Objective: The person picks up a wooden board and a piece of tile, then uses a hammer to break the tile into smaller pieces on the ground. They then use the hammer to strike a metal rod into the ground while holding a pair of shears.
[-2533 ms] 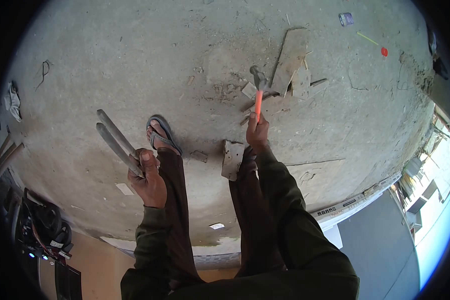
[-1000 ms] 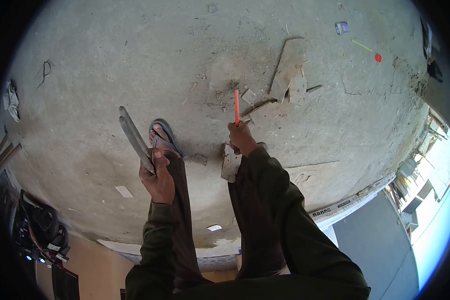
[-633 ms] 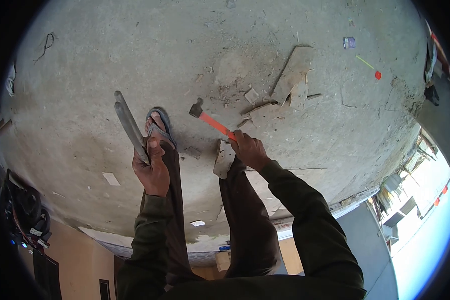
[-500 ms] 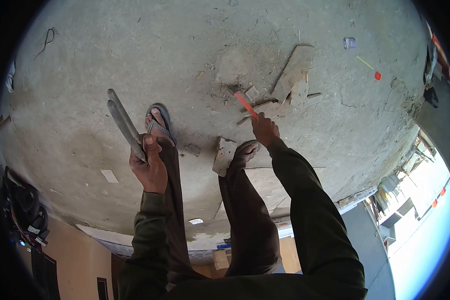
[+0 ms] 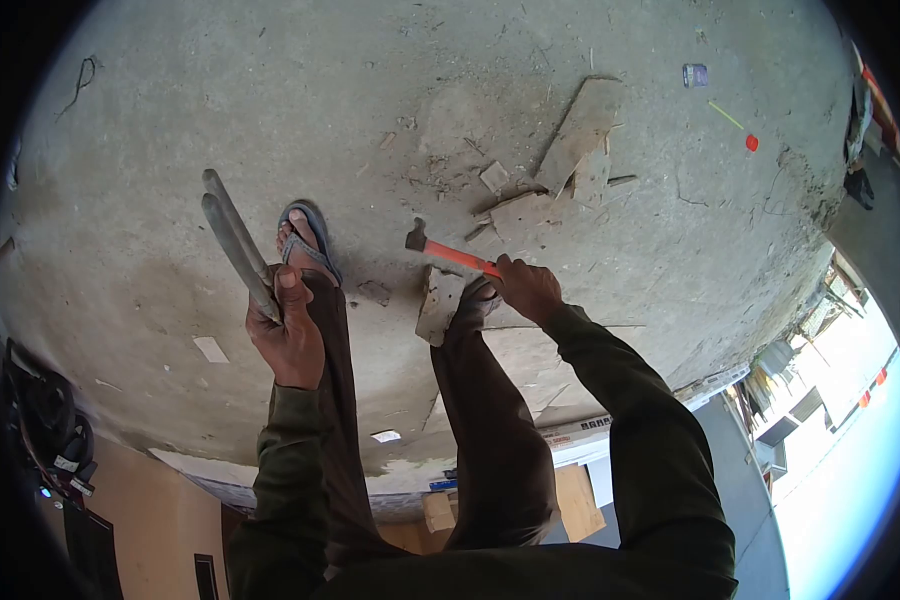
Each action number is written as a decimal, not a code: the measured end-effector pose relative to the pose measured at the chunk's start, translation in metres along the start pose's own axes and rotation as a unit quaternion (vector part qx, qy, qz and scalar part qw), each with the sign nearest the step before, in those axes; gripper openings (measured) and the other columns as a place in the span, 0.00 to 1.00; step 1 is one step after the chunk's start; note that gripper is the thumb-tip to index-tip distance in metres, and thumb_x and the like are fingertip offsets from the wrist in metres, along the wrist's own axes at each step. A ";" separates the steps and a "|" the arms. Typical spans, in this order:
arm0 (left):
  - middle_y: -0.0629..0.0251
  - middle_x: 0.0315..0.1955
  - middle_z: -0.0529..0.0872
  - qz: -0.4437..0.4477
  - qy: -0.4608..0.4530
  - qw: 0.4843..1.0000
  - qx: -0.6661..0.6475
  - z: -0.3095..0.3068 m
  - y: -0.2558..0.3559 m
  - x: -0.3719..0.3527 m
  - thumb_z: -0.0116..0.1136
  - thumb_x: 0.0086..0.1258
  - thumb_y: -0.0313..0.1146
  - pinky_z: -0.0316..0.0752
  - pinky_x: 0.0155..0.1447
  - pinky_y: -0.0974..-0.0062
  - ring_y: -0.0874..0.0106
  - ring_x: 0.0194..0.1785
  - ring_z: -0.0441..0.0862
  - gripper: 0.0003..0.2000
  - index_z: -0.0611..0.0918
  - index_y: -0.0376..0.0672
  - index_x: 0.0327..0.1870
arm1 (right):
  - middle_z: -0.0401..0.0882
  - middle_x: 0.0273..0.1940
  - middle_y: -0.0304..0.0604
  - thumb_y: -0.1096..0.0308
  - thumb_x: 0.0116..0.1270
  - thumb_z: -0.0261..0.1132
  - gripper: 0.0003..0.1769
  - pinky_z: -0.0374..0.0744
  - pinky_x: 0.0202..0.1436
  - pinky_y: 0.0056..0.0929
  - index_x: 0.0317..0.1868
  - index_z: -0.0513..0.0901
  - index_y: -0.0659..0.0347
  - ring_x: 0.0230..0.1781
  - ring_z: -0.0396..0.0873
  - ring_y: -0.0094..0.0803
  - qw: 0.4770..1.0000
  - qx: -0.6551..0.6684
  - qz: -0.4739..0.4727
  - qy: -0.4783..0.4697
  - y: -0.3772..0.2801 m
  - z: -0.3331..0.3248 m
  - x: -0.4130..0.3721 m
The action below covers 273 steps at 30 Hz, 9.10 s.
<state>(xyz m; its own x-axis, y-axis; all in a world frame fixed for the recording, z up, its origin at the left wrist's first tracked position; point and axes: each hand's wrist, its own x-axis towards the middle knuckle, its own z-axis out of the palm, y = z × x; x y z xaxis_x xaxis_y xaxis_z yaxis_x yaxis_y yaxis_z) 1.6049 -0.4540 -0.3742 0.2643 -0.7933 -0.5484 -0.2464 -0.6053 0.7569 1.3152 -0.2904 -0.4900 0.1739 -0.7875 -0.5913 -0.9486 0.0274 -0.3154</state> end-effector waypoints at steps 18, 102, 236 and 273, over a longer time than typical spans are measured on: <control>0.77 0.20 0.66 0.010 0.000 1.000 -0.007 0.011 0.001 0.007 0.55 0.69 0.49 0.53 0.27 0.84 0.85 0.24 0.60 0.17 0.74 0.42 0.32 | 0.74 0.17 0.44 0.51 0.63 0.61 0.17 0.76 0.17 0.40 0.33 0.72 0.57 0.16 0.78 0.43 0.981 -0.082 0.163 0.061 0.069 -0.015 0.060; 0.76 0.17 0.64 -0.023 -0.078 0.995 0.057 0.025 0.013 0.030 0.50 0.71 0.52 0.52 0.23 0.83 0.84 0.20 0.60 0.19 0.71 0.44 0.29 | 0.57 0.15 0.30 0.42 0.71 0.46 0.24 0.61 0.16 0.26 0.26 0.62 0.52 0.12 0.59 0.23 0.205 0.851 0.424 0.233 -0.080 -0.022 0.142; 0.70 0.25 0.79 -0.116 -0.092 0.988 0.032 0.034 0.021 0.032 0.58 0.68 0.42 0.61 0.29 0.84 0.85 0.23 0.66 0.13 0.77 0.40 0.36 | 0.75 0.44 0.48 0.70 0.60 0.56 0.14 0.73 0.47 0.46 0.48 0.76 0.56 0.46 0.74 0.48 0.996 -0.037 0.019 0.084 0.076 -0.018 0.213; 0.73 0.30 0.79 -0.164 -0.137 0.976 0.026 0.030 0.016 0.028 0.63 0.65 0.44 0.68 0.45 0.80 0.81 0.37 0.72 0.18 0.82 0.37 0.44 | 0.69 0.19 0.41 0.62 0.63 0.53 0.13 0.61 0.09 0.31 0.41 0.71 0.63 0.12 0.67 0.28 0.645 0.620 0.434 0.109 0.099 -0.063 0.133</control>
<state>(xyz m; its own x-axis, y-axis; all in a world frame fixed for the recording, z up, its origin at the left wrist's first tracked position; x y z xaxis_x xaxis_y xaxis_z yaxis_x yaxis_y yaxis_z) 1.5805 -0.4878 -0.3875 0.0790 -0.5387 -0.8388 -0.2395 -0.8270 0.5086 1.2277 -0.4308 -0.5530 -0.4498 -0.2076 -0.8687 0.3000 0.8810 -0.3659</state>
